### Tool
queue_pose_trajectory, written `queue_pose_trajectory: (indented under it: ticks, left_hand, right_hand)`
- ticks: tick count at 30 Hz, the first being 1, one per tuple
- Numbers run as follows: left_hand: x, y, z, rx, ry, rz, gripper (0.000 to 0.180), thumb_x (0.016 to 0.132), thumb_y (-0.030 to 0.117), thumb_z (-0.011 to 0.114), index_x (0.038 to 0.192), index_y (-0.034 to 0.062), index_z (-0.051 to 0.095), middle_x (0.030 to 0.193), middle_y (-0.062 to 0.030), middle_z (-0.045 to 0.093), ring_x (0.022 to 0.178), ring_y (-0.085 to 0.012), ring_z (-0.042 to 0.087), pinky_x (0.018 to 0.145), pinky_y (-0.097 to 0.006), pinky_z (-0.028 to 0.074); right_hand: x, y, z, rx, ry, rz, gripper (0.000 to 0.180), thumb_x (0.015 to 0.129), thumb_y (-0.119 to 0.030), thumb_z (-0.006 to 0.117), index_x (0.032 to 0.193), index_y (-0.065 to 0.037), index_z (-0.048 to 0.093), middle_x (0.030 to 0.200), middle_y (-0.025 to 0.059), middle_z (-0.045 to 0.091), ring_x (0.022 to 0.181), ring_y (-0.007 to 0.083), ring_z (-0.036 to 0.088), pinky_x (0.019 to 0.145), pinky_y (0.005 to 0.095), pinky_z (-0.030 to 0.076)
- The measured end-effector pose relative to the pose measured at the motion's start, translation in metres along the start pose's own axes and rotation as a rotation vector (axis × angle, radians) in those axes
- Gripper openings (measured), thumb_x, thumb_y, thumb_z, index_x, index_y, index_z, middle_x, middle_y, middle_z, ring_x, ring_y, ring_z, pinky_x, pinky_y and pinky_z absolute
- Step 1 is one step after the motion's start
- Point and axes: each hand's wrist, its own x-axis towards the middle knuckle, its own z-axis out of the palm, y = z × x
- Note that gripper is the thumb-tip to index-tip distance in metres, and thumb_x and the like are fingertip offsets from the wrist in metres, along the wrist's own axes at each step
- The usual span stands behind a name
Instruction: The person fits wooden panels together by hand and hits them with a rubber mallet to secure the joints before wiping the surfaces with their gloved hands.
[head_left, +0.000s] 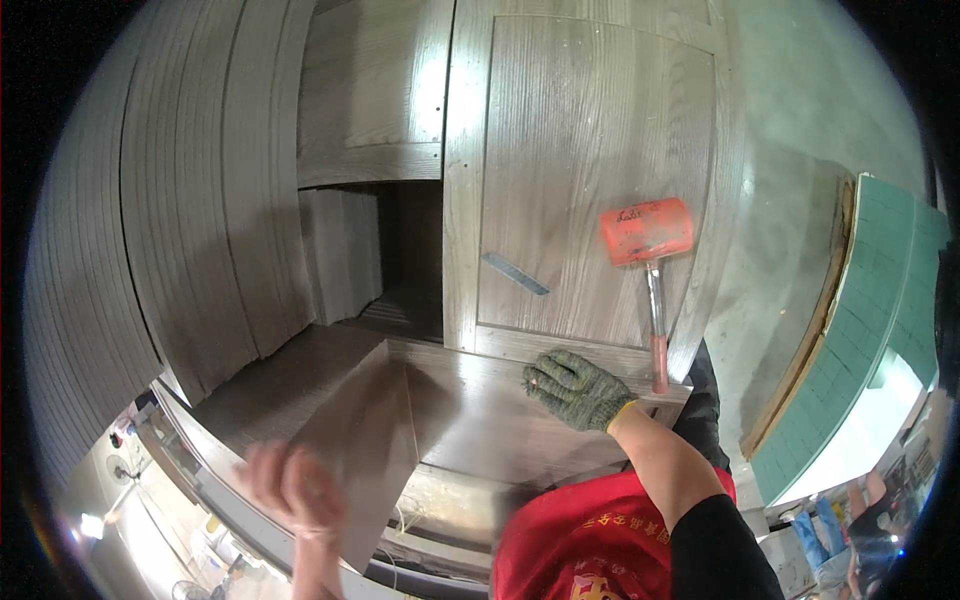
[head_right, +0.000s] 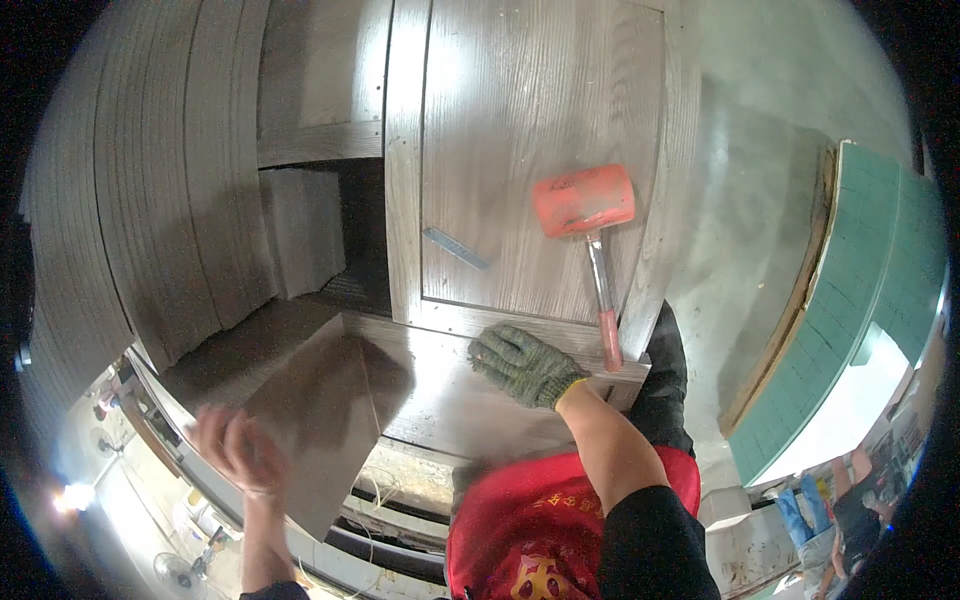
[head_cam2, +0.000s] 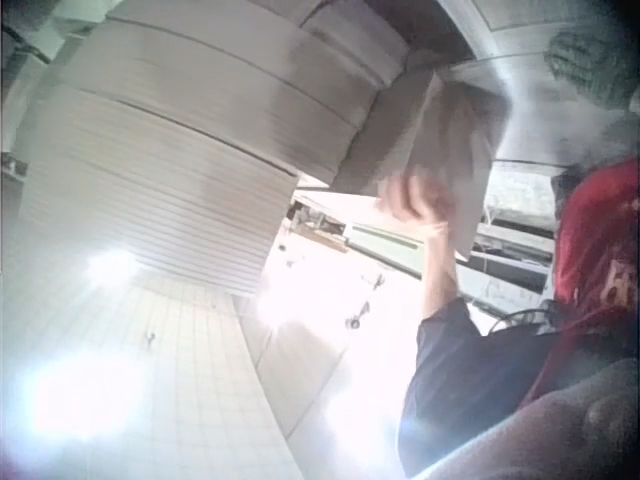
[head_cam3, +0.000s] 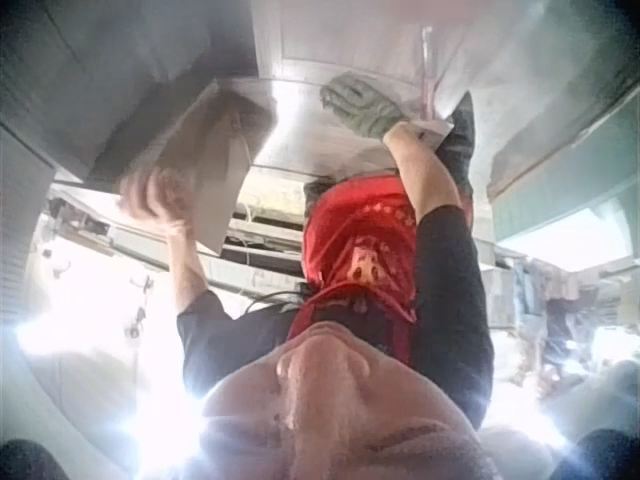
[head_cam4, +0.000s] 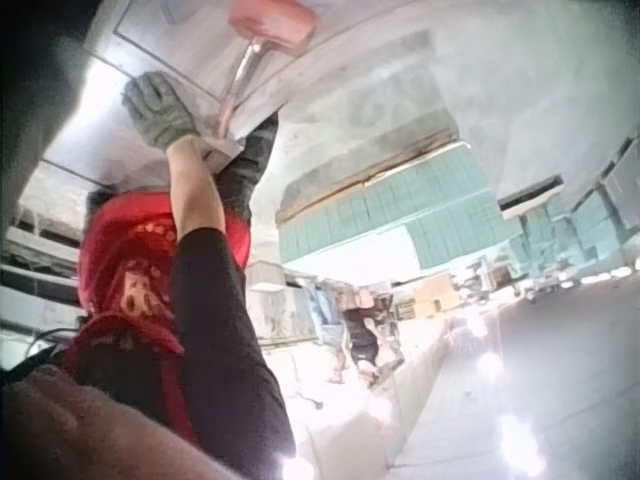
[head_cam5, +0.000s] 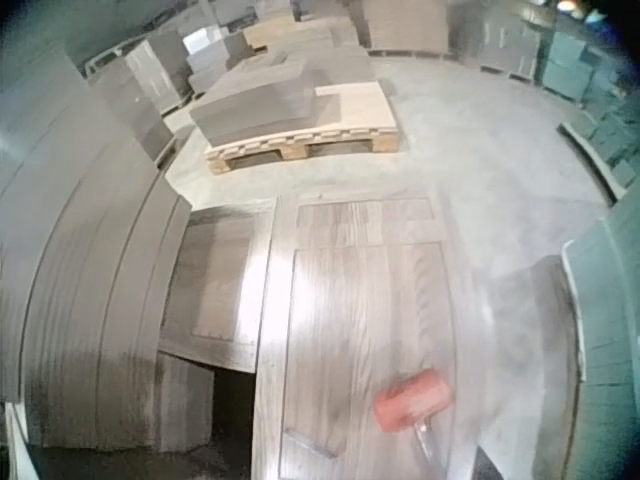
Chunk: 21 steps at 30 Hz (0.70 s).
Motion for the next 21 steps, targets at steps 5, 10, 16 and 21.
queue_pose_trajectory:
  ticks: [5, 10, 16, 21]
  left_hand:
    - [0.084, 0.105, 0.124, -0.509, -0.205, 0.214, 0.051, 0.072, 0.007, 0.077, 0.121, 0.0069, 0.063, 0.121, -0.0123, 0.058, 0.117, -0.0344, 0.053, 0.107, -0.052, 0.041]
    - [0.111, 0.12, 0.205, -0.523, -0.244, 0.325, 0.055, 0.067, 0.014, 0.08, 0.119, 0.0091, 0.062, 0.119, -0.0096, 0.057, 0.118, -0.0315, 0.052, 0.108, -0.048, 0.04]
    - [0.108, 0.125, 0.235, -0.575, -0.268, 0.328, 0.032, 0.065, 0.015, 0.081, 0.092, 0.0098, 0.065, 0.106, -0.005, 0.058, 0.108, -0.0273, 0.054, 0.093, -0.041, 0.043]
    - [0.097, 0.123, 0.214, -0.484, -0.171, 0.377, 0.023, 0.075, 0.013, 0.072, 0.095, 0.008, 0.063, 0.09, -0.0082, 0.061, 0.094, -0.0274, 0.059, 0.088, -0.041, 0.047]
  right_hand:
    - [-0.014, -0.001, 0.012, 0.067, 0.091, 0.059, 0.049, 0.092, -0.021, 0.046, 0.14, -0.011, 0.051, 0.151, 0.0081, 0.044, 0.14, 0.028, 0.039, 0.119, 0.0465, 0.025]
    - [0.002, -0.002, -0.002, 0.09, 0.194, 0.017, 0.045, 0.088, -0.019, 0.051, 0.132, -0.011, 0.056, 0.143, 0.0075, 0.051, 0.134, 0.0277, 0.045, 0.116, 0.047, 0.031]
    - [-0.01, 0.002, 0.017, 0.05, 0.147, 0.006, 0.047, 0.089, -0.019, 0.049, 0.135, -0.011, 0.054, 0.145, 0.0076, 0.048, 0.136, 0.0284, 0.042, 0.117, 0.0476, 0.03]
    - [-0.003, 0.0, 0.006, -0.014, 0.143, -0.018, 0.048, 0.092, -0.022, 0.046, 0.138, -0.012, 0.051, 0.148, 0.0073, 0.046, 0.137, 0.0282, 0.04, 0.118, 0.0476, 0.027]
